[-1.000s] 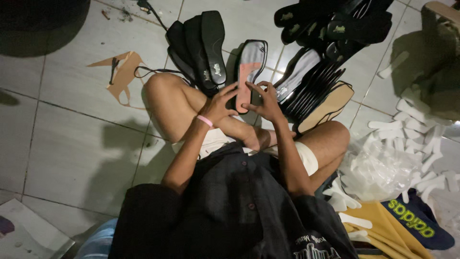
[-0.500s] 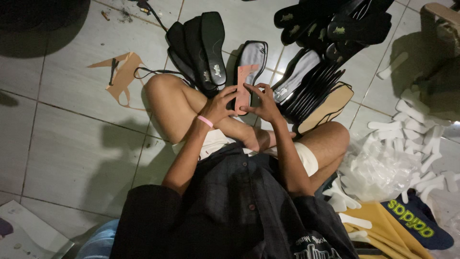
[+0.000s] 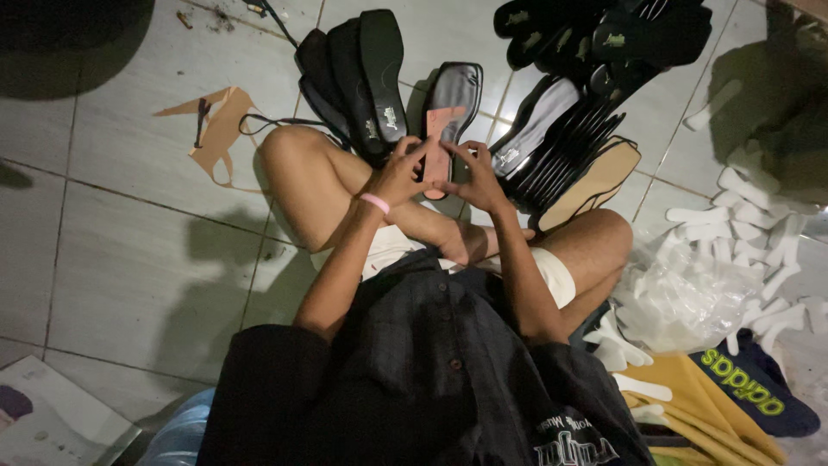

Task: The person sits on the floor and assembles black slipper sandals by inserting pink insoles into the soles. They retrieve additional slipper soles from a large sack, stack them, and continue inserting insoles one by one, occasionally adjusting the stack.

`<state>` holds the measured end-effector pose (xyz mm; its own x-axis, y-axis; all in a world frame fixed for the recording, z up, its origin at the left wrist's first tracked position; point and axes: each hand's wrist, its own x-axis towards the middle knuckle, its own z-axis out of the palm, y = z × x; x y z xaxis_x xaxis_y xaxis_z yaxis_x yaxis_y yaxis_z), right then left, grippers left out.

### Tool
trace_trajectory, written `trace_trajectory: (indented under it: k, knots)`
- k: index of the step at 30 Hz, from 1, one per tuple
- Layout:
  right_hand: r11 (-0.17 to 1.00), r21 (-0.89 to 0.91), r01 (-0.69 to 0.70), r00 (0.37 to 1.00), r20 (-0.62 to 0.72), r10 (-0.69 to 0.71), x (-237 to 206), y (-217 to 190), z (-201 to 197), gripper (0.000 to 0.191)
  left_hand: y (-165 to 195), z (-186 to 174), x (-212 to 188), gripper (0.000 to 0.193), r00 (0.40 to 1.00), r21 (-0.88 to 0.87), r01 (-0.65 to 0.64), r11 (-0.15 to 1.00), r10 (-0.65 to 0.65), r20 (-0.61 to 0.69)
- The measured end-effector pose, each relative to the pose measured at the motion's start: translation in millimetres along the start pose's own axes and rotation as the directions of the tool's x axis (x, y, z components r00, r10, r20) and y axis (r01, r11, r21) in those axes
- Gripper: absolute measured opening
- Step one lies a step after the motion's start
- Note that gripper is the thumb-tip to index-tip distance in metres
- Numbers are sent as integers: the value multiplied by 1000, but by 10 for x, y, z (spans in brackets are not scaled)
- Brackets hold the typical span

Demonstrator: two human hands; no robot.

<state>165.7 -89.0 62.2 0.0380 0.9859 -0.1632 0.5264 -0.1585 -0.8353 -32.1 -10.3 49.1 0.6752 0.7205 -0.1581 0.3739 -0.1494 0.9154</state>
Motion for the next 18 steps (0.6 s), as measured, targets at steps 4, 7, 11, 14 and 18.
trace_trajectory:
  k: [4,7,11,14,18]
  knots:
    - [969,183,-165,918,-332,218,49,87,-12,35,64,28,107,108,999,168,30,985,-28,-16]
    - [975,-222,4,750,-644,-150,90,87,-100,21,119,42,164,118,995,230,94,969,-99,11]
    - [977,-181,110,854,-487,-186,116,12,-231,21,193,30,221,126,987,212,138,967,-153,53]
    - [934,-317,166,870,-398,-290,110,-145,-273,22,229,15,259,128,986,214,145,966,-160,53]
    - [969,-89,-228,930,-313,190,126,-227,-220,23,225,37,295,129,982,270,157,950,-180,62]
